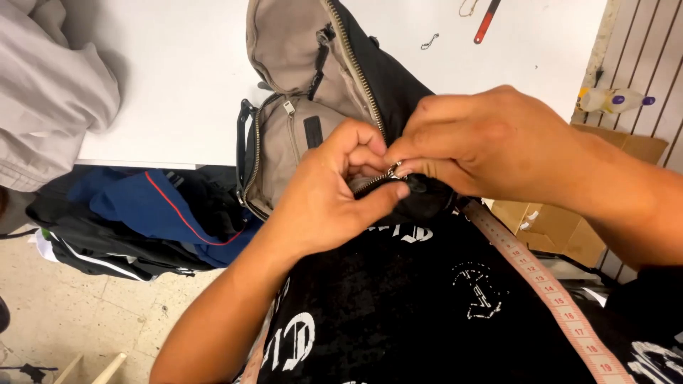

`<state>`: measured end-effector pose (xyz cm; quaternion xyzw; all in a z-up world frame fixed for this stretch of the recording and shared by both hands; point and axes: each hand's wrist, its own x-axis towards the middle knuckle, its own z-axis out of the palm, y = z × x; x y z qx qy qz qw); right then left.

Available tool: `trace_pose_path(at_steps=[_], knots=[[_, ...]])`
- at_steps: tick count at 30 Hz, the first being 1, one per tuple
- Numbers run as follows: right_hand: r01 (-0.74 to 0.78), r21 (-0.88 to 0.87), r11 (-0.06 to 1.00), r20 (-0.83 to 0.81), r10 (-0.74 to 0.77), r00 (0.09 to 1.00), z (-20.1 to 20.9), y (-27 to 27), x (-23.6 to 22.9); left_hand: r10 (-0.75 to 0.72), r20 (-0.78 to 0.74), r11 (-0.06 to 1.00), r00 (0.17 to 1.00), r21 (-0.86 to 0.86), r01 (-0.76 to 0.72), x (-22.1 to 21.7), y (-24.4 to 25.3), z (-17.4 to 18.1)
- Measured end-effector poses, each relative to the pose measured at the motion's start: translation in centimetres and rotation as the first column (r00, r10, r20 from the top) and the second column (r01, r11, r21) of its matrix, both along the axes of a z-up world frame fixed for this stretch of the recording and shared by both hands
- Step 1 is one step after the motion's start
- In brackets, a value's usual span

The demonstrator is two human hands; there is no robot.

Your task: Repairing a zipper on a black backpack using a lighter to singe threads

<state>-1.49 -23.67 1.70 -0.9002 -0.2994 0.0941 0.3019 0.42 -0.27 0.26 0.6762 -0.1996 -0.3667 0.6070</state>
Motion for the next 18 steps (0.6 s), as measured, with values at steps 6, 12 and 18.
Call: trace_pose_path(at_steps=[6,12,18], knots=[[0.115,0.013,0.993,-0.065,-0.114,0.991,2.1,0.3,-1.9,0.218,0.058,0.962,0.974,0.155,-0.224,-0.6,-0.5,-1.3],[0.046,0.04,0.998,0.291,-0.055,0.955,0.3,1.0,-3.8,0.15,-0.404,0.978,0.903,-0.07,-0.194,0.2,-0.2,-2.4],[0.238,0.164,0.957,0.177,-0.266,0.947,0.6,1.8,-4.4,0.132,-0.324,0.946,0.937,-0.24,-0.216,-0.7,0.2,-2.4]])
